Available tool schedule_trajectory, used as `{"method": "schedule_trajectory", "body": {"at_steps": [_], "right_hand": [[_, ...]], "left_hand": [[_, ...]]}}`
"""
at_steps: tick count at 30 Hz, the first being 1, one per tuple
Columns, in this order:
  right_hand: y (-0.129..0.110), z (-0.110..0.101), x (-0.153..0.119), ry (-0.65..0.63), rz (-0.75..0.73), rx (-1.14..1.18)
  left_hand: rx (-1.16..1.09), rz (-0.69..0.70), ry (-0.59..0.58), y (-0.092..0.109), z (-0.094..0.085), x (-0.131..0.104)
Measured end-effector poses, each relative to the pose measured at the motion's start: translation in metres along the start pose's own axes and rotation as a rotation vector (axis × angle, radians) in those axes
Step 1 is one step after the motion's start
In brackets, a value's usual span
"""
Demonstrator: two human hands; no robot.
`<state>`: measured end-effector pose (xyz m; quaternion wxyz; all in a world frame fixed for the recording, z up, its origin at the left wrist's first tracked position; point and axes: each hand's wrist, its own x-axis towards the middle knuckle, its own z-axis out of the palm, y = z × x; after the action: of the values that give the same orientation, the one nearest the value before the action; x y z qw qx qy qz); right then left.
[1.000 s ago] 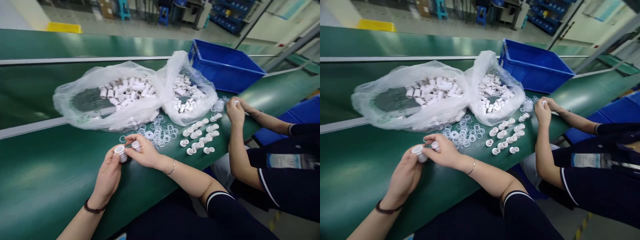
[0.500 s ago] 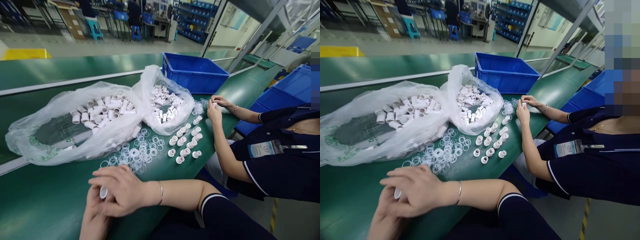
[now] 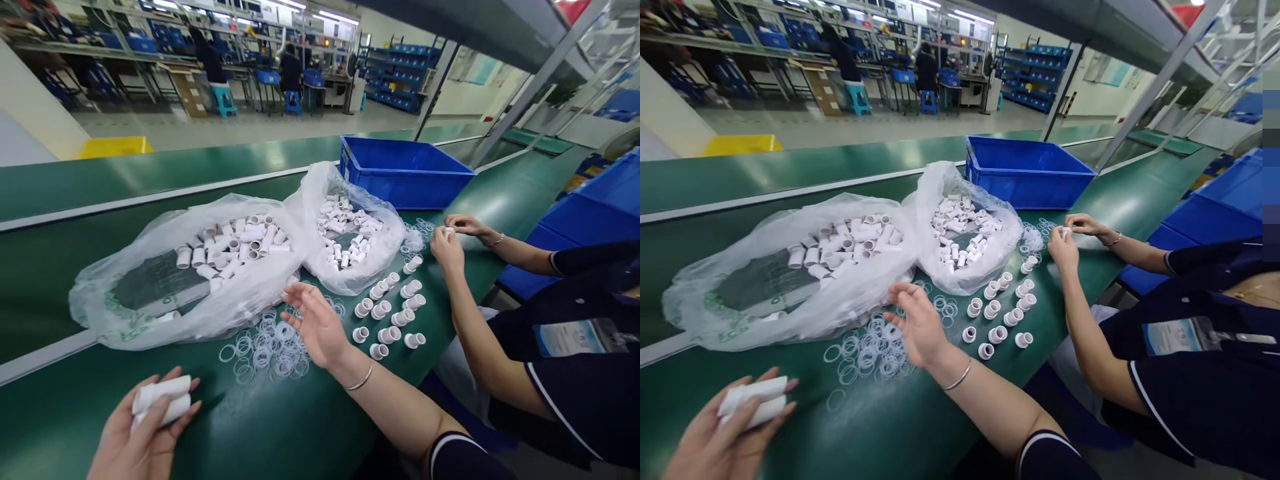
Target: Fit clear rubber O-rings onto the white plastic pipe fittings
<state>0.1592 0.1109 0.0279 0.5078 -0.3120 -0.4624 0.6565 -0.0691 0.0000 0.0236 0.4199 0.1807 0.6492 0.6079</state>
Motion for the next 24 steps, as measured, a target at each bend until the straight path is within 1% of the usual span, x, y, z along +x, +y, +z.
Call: {"method": "schedule_trajectory", "body": {"at_steps": [1,2,4,5,6,8,9,12,15,19,22,24], "right_hand": [[0.001,0.002,-0.004,0.019,-0.002,-0.016],[0.002,0.006,-0.011,-0.001,-0.047,-0.077],[0.002,0.017,-0.028,-0.116,-0.225,-0.294],[0.002,0.023,-0.037,-0.189,-0.303,-0.413],[0.002,0.029,-0.046,-0.262,-0.35,-0.517],[0.005,0.037,-0.061,-0.364,-0.365,-0.65],[0.008,0.039,-0.067,-0.378,-0.355,-0.682],[0.018,0.039,-0.081,-0.354,-0.337,-0.697],[0.024,0.035,-0.091,-0.347,-0.32,-0.623],[0.025,0.033,-0.102,-0.368,-0.32,-0.514],[0.024,0.033,-0.107,-0.307,-0.338,-0.474],[0.02,0.029,-0.108,-0.289,-0.343,-0.475]], "left_hand": [[-0.031,-0.014,0.004,0.0,0.006,-0.006],[-0.062,-0.02,-0.001,-0.002,0.013,-0.013],[-0.105,-0.044,-0.023,-0.009,0.027,-0.032],[-0.119,-0.094,-0.022,-0.014,0.032,-0.041],[-0.133,-0.16,-0.011,-0.02,0.037,-0.05],[-0.146,-0.258,0.009,-0.033,0.04,-0.063],[-0.147,-0.266,0.007,-0.04,0.041,-0.068],[-0.136,-0.198,-0.073,-0.057,0.037,-0.077],[-0.154,-0.134,-0.133,-0.065,0.036,-0.086],[-0.209,-0.087,-0.165,-0.063,0.038,-0.1],[-0.227,-0.006,-0.198,-0.06,0.039,-0.109],[-0.199,0.06,-0.239,-0.061,0.037,-0.113]]}}
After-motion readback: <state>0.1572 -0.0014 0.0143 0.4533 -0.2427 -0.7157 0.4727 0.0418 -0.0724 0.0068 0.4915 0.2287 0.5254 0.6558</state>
